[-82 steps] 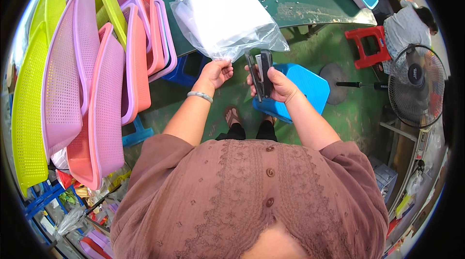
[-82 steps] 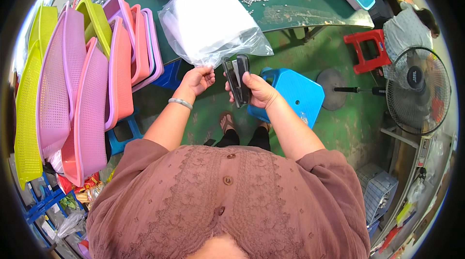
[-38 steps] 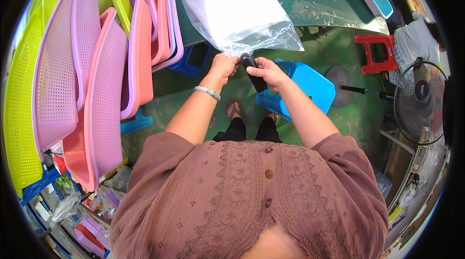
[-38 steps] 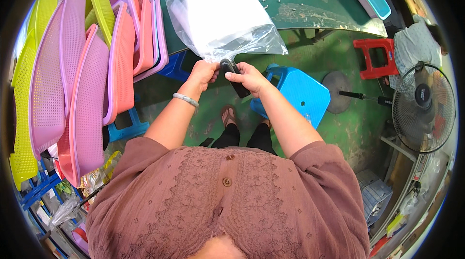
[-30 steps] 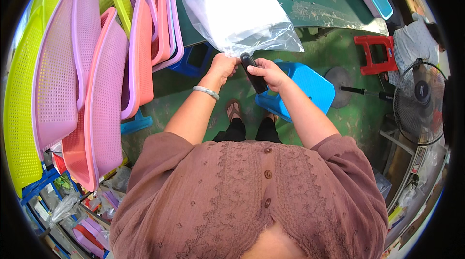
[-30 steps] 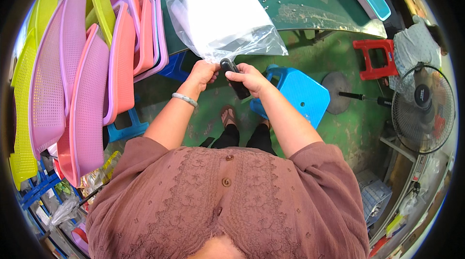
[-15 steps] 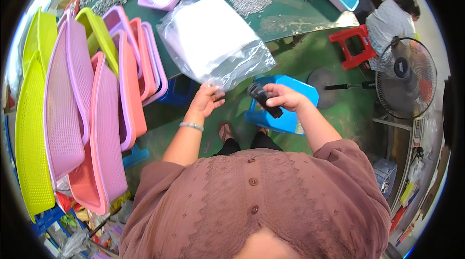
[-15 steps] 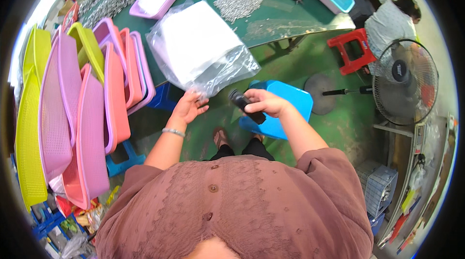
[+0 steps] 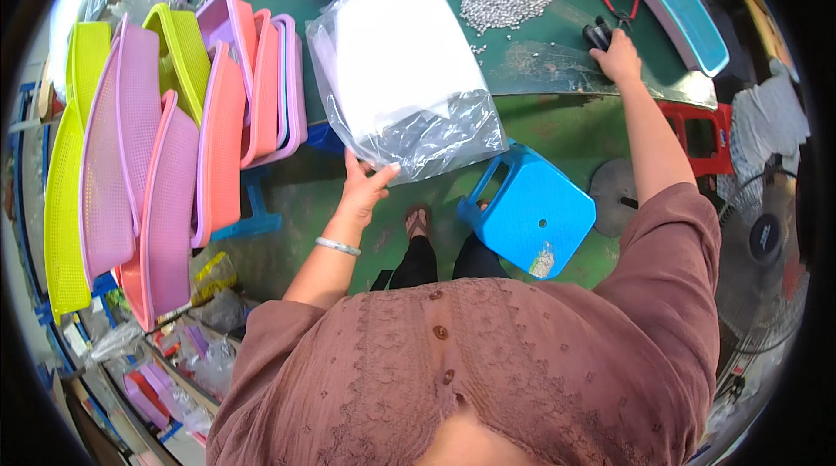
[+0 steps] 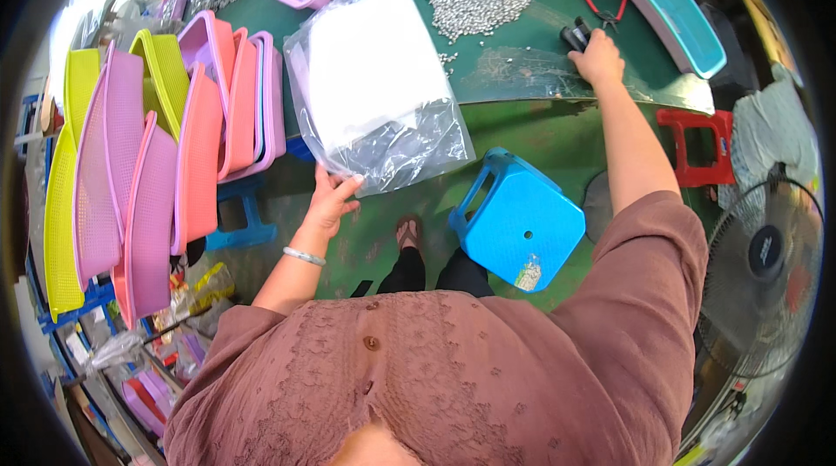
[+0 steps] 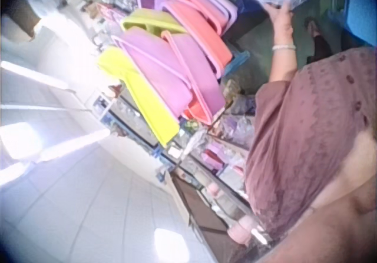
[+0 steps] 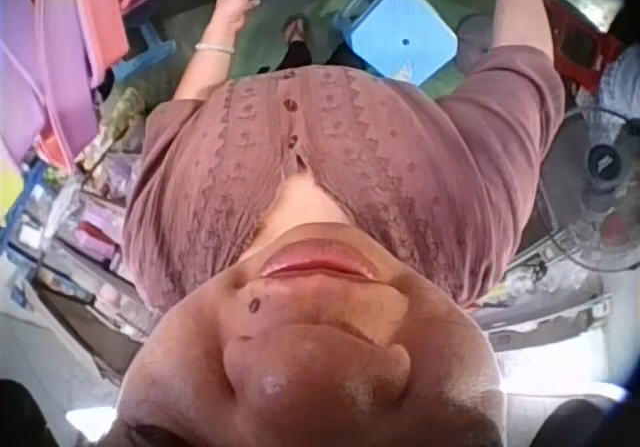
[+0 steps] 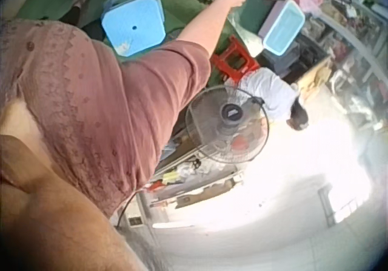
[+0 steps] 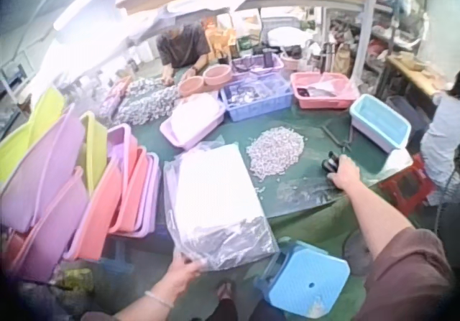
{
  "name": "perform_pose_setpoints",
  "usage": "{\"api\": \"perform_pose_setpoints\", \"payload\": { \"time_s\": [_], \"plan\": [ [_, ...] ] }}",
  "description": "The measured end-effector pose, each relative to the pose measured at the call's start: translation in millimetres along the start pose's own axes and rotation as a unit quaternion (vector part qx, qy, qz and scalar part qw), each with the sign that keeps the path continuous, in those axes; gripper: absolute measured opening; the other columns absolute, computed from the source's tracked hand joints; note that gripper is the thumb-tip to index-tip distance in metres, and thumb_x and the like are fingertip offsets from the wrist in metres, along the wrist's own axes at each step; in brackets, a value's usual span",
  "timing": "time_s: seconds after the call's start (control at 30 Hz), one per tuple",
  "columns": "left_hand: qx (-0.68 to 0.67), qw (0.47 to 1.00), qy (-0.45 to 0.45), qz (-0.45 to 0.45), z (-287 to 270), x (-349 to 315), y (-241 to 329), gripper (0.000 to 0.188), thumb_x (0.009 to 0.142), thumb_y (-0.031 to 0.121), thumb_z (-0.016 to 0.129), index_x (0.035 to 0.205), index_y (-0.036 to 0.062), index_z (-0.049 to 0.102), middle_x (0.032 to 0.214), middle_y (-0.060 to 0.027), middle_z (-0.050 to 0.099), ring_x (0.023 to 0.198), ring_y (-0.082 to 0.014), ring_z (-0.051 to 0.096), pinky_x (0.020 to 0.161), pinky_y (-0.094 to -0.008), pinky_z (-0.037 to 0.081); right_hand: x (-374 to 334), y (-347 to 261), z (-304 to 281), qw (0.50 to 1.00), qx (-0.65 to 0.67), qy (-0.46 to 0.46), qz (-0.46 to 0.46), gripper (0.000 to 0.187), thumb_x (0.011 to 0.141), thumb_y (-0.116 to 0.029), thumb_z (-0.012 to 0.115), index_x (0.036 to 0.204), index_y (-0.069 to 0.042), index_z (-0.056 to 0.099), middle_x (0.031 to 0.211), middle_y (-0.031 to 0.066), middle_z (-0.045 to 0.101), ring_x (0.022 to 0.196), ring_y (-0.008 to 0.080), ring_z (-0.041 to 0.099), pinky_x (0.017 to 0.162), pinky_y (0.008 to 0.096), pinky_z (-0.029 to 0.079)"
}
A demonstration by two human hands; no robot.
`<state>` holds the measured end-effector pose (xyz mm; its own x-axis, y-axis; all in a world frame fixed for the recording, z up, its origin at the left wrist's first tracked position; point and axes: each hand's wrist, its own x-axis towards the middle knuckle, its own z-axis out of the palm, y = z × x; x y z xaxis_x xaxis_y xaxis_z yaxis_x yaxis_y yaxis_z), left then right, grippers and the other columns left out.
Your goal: The person gathers small silver beads from a table, places them into a clear plastic bag, and seals the bag using a handheld heat sealer. The sealed bag is then set aside on the table.
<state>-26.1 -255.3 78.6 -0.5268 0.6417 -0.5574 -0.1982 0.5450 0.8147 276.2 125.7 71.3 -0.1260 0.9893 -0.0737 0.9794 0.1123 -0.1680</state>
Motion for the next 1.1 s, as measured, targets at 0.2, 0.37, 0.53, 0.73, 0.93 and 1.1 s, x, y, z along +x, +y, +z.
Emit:
{"api": "perform_pose_setpoints", "payload": {
  "time_s": [0.2,0.37,0.53,0.73,0.93,1.1],
  "plan": [
    [0.593,0.755,0.152,0.235,41.4,-27.1,32.3,0.098,0.056,0.025,0.076,0.134,0.0127,0.018,0.137,-0.0199,0.016,0.127,-0.0363,0.020,0.099,-0.0570,0.016,-6.0,15.4,22.4,0.957,-0.003,0.253,-0.143,0.047,0.072,-0.023,0.065,0.113,-0.007,0.047,0.112,0.0147,0.051,0.101,0.0333,0.050,0.084,0.0439,0.041],
    [0.606,0.703,0.125,0.351,30.9,1.5,23.4,0.030,0.064,0.014,0.068,0.093,0.0115,0.060,0.110,-0.0080,0.050,0.112,-0.0277,0.041,0.096,-0.0577,0.020,-137.9,-28.8,-17.0,0.870,0.326,-0.246,-0.275,0.020,0.071,-0.006,0.056,0.090,-0.001,0.060,0.079,0.0145,0.061,0.072,0.0247,0.060,0.066,0.0343,0.048],
    [0.449,0.762,0.156,0.441,10.0,-3.3,24.5,0.007,0.071,0.005,0.061,0.075,0.0078,0.056,0.071,-0.0055,0.054,0.077,-0.0239,0.054,0.080,-0.0381,0.037,-233.7,-98.6,46.5,0.705,0.326,-0.329,-0.538,0.042,0.074,-0.004,0.054,0.114,0.004,0.046,0.118,0.0239,0.044,0.110,0.0379,0.044,0.095,0.0379,0.036],
    [0.240,0.856,0.226,0.399,-13.9,-19.5,28.6,0.004,0.079,0.004,0.057,0.080,0.0024,0.053,0.071,-0.0050,0.054,0.068,-0.0139,0.052,0.063,-0.0253,0.043,-211.4,-196.9,67.8,0.875,0.251,0.032,-0.412,0.048,0.073,-0.004,0.049,0.120,-0.002,0.042,0.123,0.0234,0.039,0.118,0.0416,0.033,0.097,0.0507,0.029],
    [-0.083,0.957,0.229,0.156,-14.2,-4.0,18.4,0.038,0.085,0.032,0.051,0.112,0.0070,0.042,0.099,-0.0072,0.050,0.092,-0.0174,0.045,0.078,-0.0361,0.037,-153.1,-219.7,92.6,0.897,0.052,0.101,-0.426,0.025,0.079,-0.024,0.044,0.094,-0.012,0.061,0.119,0.0103,0.048,0.114,0.0282,0.040,0.093,0.0480,0.030],
    [-0.264,0.945,-0.083,-0.175,-22.4,15.7,0.5,0.084,0.075,0.067,0.043,0.135,0.0137,0.021,0.135,-0.0192,0.027,0.124,-0.0374,0.026,0.095,-0.0641,0.013,-152.1,-223.1,95.7,0.871,-0.016,0.085,-0.484,0.018,0.078,-0.022,0.046,0.081,-0.011,0.060,0.091,0.0092,0.059,0.097,0.0297,0.052,0.089,0.0450,0.036]
  ]
}}
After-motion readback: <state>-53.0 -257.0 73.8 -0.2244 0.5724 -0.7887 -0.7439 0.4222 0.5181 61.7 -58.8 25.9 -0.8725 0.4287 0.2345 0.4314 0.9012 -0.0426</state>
